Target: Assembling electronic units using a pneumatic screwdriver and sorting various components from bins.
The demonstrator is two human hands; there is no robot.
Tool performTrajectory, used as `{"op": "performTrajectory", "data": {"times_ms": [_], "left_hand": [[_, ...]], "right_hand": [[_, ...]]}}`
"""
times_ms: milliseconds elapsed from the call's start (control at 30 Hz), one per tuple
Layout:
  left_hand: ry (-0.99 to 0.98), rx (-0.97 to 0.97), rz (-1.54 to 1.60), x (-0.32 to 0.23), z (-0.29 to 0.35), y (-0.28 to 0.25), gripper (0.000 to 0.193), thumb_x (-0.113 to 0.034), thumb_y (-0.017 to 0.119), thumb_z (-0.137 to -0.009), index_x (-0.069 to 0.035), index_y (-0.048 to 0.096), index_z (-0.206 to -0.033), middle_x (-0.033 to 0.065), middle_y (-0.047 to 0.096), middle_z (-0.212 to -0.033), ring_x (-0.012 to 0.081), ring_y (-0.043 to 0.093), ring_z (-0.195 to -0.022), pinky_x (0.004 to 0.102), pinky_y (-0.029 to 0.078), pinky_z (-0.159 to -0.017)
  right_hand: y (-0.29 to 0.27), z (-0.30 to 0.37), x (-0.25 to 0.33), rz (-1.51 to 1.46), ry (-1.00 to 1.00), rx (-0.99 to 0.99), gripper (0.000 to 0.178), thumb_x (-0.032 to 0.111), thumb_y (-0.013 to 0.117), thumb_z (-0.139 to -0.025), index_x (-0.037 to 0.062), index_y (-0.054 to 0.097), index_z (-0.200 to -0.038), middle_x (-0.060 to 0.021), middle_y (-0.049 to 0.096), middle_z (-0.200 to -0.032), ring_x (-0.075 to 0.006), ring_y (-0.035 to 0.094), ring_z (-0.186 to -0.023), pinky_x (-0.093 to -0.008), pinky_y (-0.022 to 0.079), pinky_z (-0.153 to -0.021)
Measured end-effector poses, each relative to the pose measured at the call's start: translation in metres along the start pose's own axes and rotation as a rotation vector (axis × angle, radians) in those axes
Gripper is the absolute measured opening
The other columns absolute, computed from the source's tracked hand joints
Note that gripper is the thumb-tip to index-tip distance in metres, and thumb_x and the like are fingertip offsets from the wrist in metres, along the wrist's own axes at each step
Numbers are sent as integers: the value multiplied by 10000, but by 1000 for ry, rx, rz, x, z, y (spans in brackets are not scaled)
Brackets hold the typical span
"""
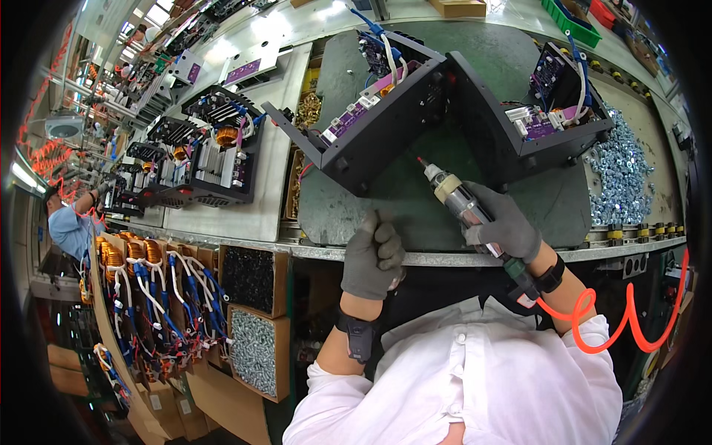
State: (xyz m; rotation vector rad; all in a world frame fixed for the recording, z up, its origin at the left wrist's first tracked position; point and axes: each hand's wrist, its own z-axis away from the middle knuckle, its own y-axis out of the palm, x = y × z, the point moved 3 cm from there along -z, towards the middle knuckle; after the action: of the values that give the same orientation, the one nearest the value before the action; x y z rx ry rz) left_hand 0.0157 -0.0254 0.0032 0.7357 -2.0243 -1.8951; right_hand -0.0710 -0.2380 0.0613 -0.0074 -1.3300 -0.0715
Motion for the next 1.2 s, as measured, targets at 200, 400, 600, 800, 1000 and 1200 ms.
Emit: {"op": "performTrajectory", "data": {"times_ms": [200,400,600,800,1000,1200], "left_hand": [[140,-431,-172,-7,5,17,329,-211,529,-930,-14,530,-1194,26,613,-941,65,351,-572,167,289,-442],[182,-542,-229,-4,-2,14,282,-211,519,-941,-20,536,-1148,8,587,-889,59,350,-559,169,279,-433],[167,-551,-278,-9,-23,21,220,-281,504,-968,-72,566,-999,-38,519,-697,41,293,-445,172,234,-360],[104,-457,-333,-3,-25,35,236,-279,491,-975,-61,580,-961,-39,499,-599,34,286,-406,175,224,-359],[218,-625,-696,-11,-10,36,286,-318,523,-954,-36,570,-940,-30,470,-589,50,310,-415,192,234,-368],[209,-553,-442,-12,-4,28,314,-298,551,-933,6,544,-1010,26,533,-726,62,394,-517,198,258,-403]], "right_hand": [[2,-8,-6,38,-31,-20,781,161,700,-629,-38,417,-1329,-71,576,-959,-113,562,-791,-255,483,-705],[-4,-9,-7,-247,13,37,735,181,680,-670,-29,423,-1325,-84,592,-925,-128,587,-769,-249,498,-633],[10,33,1,-404,149,316,673,150,657,-764,-30,386,-1353,-126,577,-949,-161,613,-749,-237,498,-516],[22,56,10,-533,244,316,816,94,728,-606,-52,399,-1338,-83,563,-970,-150,586,-801,-266,495,-655],[28,49,16,-17,116,285,810,138,723,-635,-35,390,-1352,-81,598,-962,-144,592,-824,-292,494,-708],[39,26,11,313,24,117,770,145,703,-632,21,422,-1338,-70,609,-892,-129,586,-772,-288,488,-716]]}}
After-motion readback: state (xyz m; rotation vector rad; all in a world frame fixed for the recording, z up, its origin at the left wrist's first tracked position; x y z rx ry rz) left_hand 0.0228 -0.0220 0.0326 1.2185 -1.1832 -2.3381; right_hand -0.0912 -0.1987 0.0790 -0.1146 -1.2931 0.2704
